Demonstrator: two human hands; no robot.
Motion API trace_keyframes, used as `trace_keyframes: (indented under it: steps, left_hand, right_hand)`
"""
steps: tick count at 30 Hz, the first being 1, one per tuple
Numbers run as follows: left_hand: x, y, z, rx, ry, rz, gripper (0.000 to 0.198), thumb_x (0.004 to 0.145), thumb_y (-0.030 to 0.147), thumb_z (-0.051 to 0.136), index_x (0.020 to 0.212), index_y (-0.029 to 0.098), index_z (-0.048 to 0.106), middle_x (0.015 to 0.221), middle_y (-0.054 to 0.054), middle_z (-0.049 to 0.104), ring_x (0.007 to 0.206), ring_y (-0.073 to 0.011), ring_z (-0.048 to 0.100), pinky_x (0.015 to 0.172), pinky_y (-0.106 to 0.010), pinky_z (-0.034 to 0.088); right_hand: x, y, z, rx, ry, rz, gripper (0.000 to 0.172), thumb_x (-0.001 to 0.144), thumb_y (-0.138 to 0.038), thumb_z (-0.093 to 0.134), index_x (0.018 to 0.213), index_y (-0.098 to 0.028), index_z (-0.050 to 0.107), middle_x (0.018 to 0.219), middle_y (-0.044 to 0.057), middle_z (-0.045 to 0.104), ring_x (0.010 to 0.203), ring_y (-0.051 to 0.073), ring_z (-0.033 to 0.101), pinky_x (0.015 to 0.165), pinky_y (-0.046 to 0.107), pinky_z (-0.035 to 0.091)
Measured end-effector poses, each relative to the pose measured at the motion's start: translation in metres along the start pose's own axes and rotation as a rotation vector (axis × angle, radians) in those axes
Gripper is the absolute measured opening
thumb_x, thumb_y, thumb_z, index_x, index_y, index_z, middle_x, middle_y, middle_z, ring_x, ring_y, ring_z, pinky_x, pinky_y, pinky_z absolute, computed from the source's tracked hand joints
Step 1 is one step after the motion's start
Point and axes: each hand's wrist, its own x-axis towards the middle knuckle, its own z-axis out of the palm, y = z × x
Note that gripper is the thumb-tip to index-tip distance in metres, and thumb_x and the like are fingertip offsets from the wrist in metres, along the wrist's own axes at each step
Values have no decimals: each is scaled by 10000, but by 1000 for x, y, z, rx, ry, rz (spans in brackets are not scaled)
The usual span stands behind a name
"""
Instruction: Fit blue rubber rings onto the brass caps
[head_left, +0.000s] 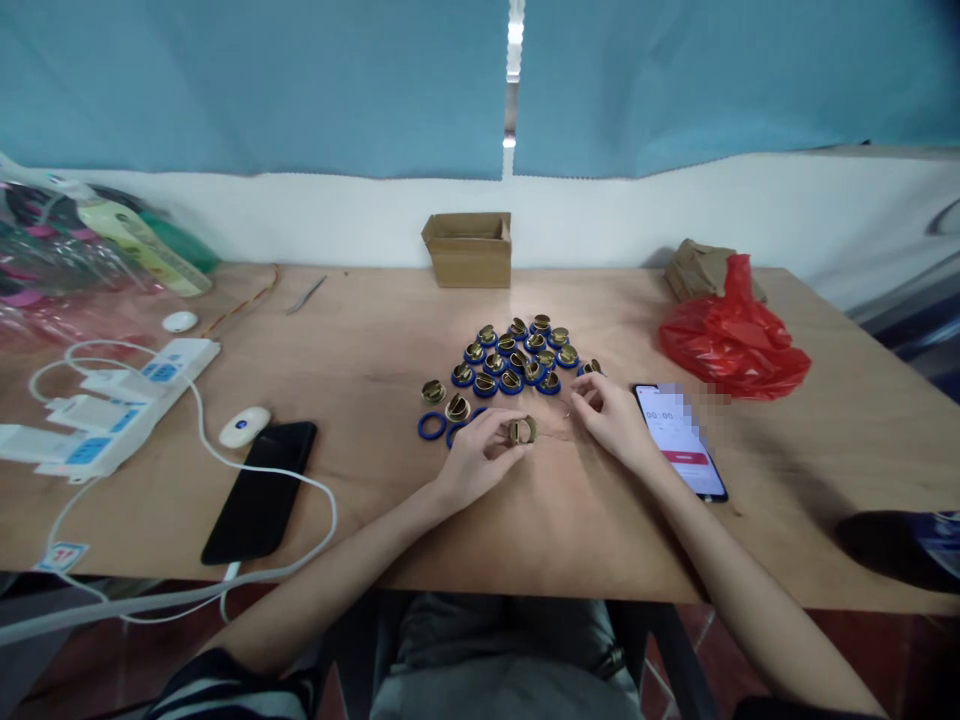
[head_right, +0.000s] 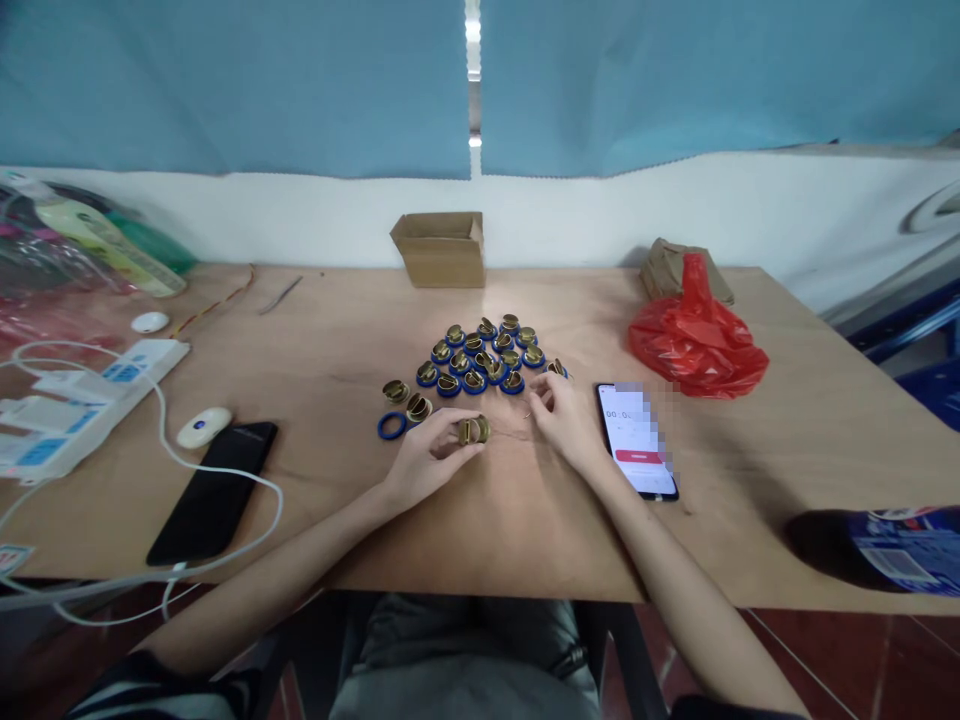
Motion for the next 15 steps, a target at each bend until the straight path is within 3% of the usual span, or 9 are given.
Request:
trace_keyframes:
  steps: [5, 15]
  left_hand:
    - [1, 2, -1, 42, -9, 32, 325, 850, 234, 744, 1162, 228, 656, 1059, -51, 702, 917, -171, 710, 783, -285, 626]
    - [-2, -3, 2, 16, -28, 97, 328, 880, 253, 724, 1200, 235, 652, 1127, -73, 692, 1012, -201, 700, 761, -303, 656]
  right_hand:
    - [-1, 8, 4, -144, -89, -25, 110, 857, -174, 578, 939, -189, 648, 851, 52, 722, 708, 196, 655, 658, 305, 471]
    - [-2, 9, 11, -245, -105, -88, 106, 838, -139, 602, 926, -182, 642, 943, 88, 701, 775, 213, 632, 719, 328, 467]
